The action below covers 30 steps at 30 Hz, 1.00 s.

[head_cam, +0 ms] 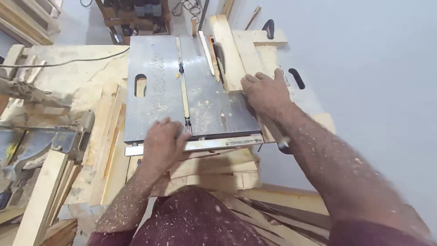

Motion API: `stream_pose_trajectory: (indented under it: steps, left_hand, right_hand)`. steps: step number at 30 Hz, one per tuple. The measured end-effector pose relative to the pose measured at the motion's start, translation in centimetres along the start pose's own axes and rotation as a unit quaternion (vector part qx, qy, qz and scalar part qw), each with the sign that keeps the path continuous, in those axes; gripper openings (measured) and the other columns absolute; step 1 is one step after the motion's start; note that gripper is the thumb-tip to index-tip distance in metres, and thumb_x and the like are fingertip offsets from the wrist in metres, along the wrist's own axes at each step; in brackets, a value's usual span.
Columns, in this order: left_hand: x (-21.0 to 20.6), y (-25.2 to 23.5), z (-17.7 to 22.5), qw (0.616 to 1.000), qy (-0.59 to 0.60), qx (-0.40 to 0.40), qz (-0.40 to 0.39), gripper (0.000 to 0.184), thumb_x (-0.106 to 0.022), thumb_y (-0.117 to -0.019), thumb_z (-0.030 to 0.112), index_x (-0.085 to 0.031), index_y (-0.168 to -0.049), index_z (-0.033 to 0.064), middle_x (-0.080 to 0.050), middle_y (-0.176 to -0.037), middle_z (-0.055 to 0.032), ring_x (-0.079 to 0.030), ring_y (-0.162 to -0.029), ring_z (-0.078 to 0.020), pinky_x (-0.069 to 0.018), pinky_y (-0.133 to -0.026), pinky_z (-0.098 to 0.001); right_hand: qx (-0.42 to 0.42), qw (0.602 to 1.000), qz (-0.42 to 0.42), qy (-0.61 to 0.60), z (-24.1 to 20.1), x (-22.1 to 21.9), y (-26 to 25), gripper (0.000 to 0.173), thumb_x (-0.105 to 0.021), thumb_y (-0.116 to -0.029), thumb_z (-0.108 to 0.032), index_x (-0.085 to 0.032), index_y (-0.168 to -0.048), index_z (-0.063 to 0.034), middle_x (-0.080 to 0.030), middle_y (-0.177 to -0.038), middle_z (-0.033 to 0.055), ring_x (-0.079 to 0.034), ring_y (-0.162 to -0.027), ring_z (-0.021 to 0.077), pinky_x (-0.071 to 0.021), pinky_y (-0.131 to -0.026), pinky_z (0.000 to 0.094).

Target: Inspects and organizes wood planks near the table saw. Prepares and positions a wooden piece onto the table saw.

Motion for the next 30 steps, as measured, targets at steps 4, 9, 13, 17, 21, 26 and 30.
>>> stream_pose_trajectory:
  steps: [4,9,13,17,21,26,30]
  left_hand:
    - [-0.5,0.1,-3.3,0.998,-0.023,0.050,0.035,0.053,-0.059,-0.0986,0.050,-0.066,-0.132,0.0099,-0.063,-0.142,-0.0108,-0.049,-0.142,-0.0341,-0.0359,-0.119,-0.0563]
    - [-1.5,0.3,-3.1,0.995,-0.069,0.016,0.066,0.053,-0.051,-0.1007,0.056,-0.069,-0.128,0.0139,-0.064,-0.142,-0.0062,-0.051,-0.141,-0.0294,-0.0381,-0.118,-0.0539]
    - [-1.5,0.2,-3.4,0.995,-0.065,0.022,0.079,0.053,-0.051,-0.1008,0.056,-0.068,-0.128,0.0145,-0.064,-0.142,-0.0041,-0.051,-0.141,-0.0260,-0.0379,-0.119,-0.0506]
    - [-1.5,0.4,-3.5,0.991,-0.056,0.026,0.116,0.046,-0.053,-0.1007,0.053,-0.071,-0.122,0.0165,-0.067,-0.138,-0.0019,-0.054,-0.138,-0.0238,-0.0410,-0.117,-0.0495]
    - [-1.7,0.3,-3.3,0.987,-0.062,0.034,0.143,0.041,-0.052,-0.1013,0.050,-0.073,-0.116,0.0176,-0.069,-0.134,0.0003,-0.057,-0.136,-0.0213,-0.0431,-0.115,-0.0471]
    - [-1.8,0.3,-3.3,0.984,-0.062,0.039,0.159,0.037,-0.051,-0.1031,0.044,-0.075,-0.113,0.0174,-0.071,-0.130,0.0010,-0.058,-0.134,-0.0199,-0.0439,-0.115,-0.0459]
    - [-1.6,-0.1,-3.3,0.986,-0.061,0.030,0.152,0.037,-0.050,-0.1044,0.041,-0.074,-0.114,0.0150,-0.070,-0.132,-0.0011,-0.058,-0.135,-0.0207,-0.0443,-0.115,-0.0464]
  right_hand:
    - [-0.007,1.000,0.000,0.005,1.0,-0.4,-3.1,0.032,-0.045,-0.1080,-0.019,-0.061,-0.134,-0.0105,-0.063,-0.140,0.0123,-0.059,-0.128,0.0440,-0.0380,-0.101,0.0771]
    - [-0.017,1.000,-0.001,-0.016,3.1,-1.2,-9.9,0.034,-0.048,-0.1079,-0.028,-0.062,-0.133,-0.0107,-0.064,-0.137,0.0159,-0.062,-0.121,0.0463,-0.0430,-0.095,0.0759]
    - [-0.012,0.999,-0.026,-0.021,5.2,-1.3,-16.2,0.031,-0.049,-0.1077,-0.028,-0.062,-0.129,-0.0095,-0.065,-0.133,0.0200,-0.066,-0.110,0.0485,-0.0491,-0.084,0.0725]
    - [0.041,0.995,-0.023,-0.083,7.5,-2.2,-20.3,0.039,-0.051,-0.1072,-0.026,-0.056,-0.141,-0.0071,-0.055,-0.148,0.0182,-0.062,-0.122,0.0461,-0.0511,-0.091,0.0714]
    - [0.018,0.986,-0.021,-0.166,8.1,-1.7,-22.1,0.056,-0.061,-0.0980,-0.031,-0.049,-0.149,-0.0095,-0.060,-0.139,0.0205,-0.062,-0.121,0.0452,-0.0489,-0.094,0.0731]
    - [-0.006,0.984,0.064,-0.168,9.0,-0.7,-23.3,0.023,-0.065,-0.0999,-0.025,-0.067,-0.112,-0.0054,-0.070,-0.100,0.0265,-0.068,-0.097,0.0500,-0.0541,-0.079,0.0720]
    - [-0.024,0.963,0.124,-0.239,10.7,3.9,-17.8,0.033,-0.062,-0.1021,-0.024,-0.062,-0.120,0.0029,-0.066,-0.104,0.0341,-0.066,-0.095,0.0549,-0.0508,-0.079,0.0747]
Point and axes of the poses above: each hand's wrist, its own y-axis away from the middle knuckle, its own x-axis out of the back of the hand, z = x × y, the point moved 3 cm from there along -y, towards the middle knuckle
